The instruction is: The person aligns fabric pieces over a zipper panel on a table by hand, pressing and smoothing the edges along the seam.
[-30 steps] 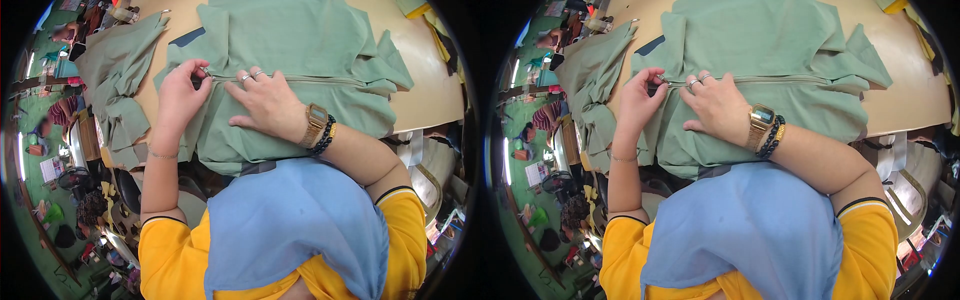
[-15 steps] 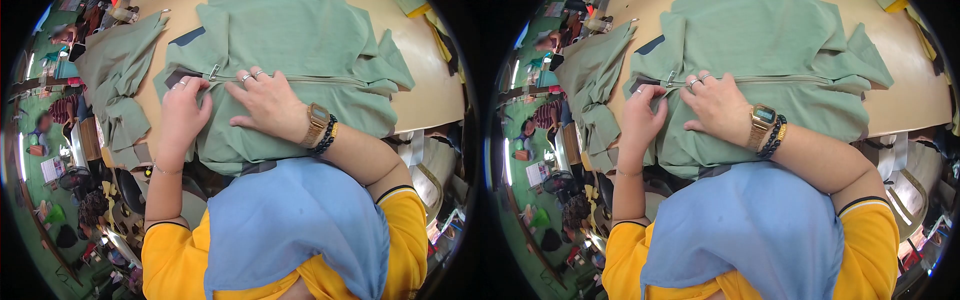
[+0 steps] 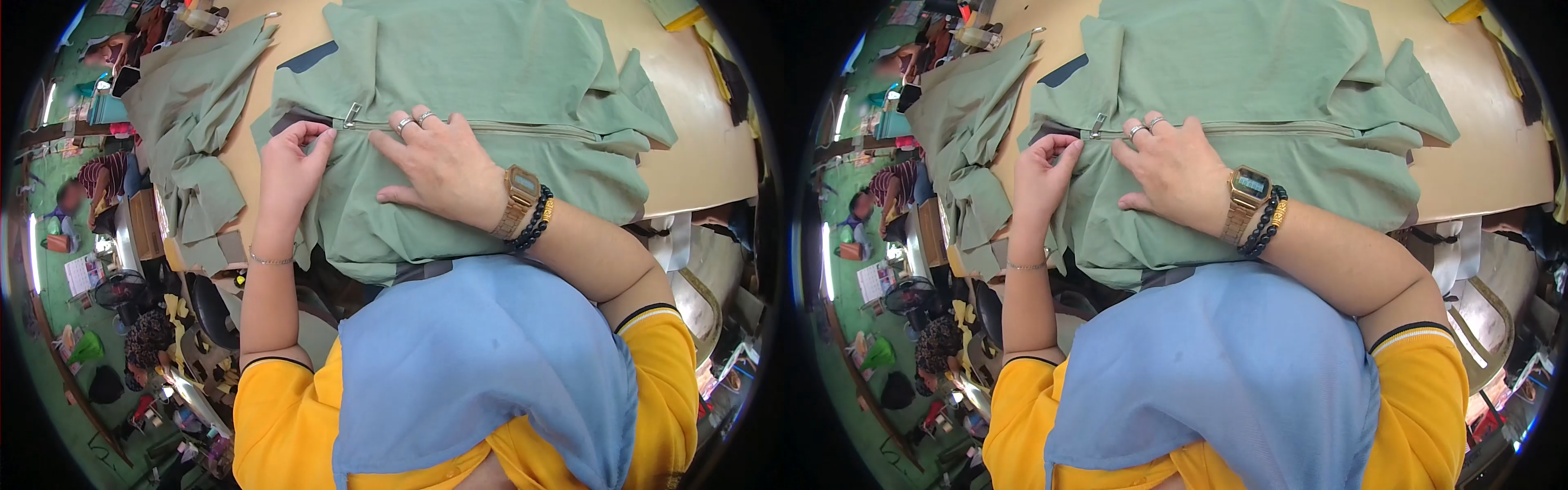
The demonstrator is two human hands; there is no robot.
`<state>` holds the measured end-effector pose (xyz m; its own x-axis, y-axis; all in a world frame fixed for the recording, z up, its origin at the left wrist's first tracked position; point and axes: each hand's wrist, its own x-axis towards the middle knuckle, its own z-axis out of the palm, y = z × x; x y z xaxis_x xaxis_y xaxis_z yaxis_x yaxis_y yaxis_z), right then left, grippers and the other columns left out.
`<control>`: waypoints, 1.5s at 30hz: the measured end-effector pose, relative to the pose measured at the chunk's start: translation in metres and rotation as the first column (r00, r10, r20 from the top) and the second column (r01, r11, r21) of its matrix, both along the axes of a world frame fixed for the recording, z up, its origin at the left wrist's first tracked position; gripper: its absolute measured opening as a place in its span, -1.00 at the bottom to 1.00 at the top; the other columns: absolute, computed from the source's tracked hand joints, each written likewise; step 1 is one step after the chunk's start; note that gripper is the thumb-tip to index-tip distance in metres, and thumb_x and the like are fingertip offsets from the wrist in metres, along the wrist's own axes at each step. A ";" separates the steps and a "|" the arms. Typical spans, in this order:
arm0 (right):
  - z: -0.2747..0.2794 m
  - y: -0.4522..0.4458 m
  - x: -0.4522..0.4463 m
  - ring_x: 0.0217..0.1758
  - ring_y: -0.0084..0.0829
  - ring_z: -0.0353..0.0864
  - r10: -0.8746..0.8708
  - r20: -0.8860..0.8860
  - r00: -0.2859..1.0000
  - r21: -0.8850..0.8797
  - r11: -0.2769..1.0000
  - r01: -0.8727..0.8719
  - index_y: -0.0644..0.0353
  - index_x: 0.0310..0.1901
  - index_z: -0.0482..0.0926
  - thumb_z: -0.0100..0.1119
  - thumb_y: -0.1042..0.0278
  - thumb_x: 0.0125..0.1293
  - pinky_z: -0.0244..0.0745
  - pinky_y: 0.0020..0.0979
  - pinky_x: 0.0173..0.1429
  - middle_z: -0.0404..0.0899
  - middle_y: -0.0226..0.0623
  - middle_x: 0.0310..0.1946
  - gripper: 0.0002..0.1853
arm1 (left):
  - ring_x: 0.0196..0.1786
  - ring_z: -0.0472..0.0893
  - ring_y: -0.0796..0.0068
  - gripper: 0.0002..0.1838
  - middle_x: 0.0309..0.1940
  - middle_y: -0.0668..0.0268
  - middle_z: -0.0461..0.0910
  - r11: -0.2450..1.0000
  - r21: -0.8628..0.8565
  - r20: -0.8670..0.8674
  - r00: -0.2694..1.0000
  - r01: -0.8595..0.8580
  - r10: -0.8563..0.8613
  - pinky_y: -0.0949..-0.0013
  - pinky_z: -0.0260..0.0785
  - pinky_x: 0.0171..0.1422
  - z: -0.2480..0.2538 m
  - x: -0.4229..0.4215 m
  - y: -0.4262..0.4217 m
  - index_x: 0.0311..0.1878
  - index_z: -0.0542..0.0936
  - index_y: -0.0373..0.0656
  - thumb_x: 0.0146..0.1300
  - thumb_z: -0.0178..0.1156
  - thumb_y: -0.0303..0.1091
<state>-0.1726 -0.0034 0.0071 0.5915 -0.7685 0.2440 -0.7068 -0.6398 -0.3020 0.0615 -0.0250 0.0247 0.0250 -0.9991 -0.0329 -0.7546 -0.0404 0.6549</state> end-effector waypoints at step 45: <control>-0.001 0.074 -0.175 0.67 -0.10 0.10 -0.275 -0.232 0.933 0.033 0.956 0.290 0.18 0.57 0.17 0.12 -0.31 0.39 0.01 0.31 0.58 0.16 -0.15 0.61 -0.08 | 0.38 0.42 0.23 -0.50 0.20 0.24 0.54 0.858 -0.258 0.694 0.703 0.444 -0.155 0.00 0.20 0.49 0.028 -0.024 -0.018 0.30 0.61 0.08 0.26 0.39 -0.34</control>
<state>-0.3474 0.0711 0.0058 0.3809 -0.9216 0.0744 -0.9093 -0.3880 -0.1505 0.0370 -0.0429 0.0530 -0.4075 -0.8776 0.2527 -0.9124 0.4027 -0.0729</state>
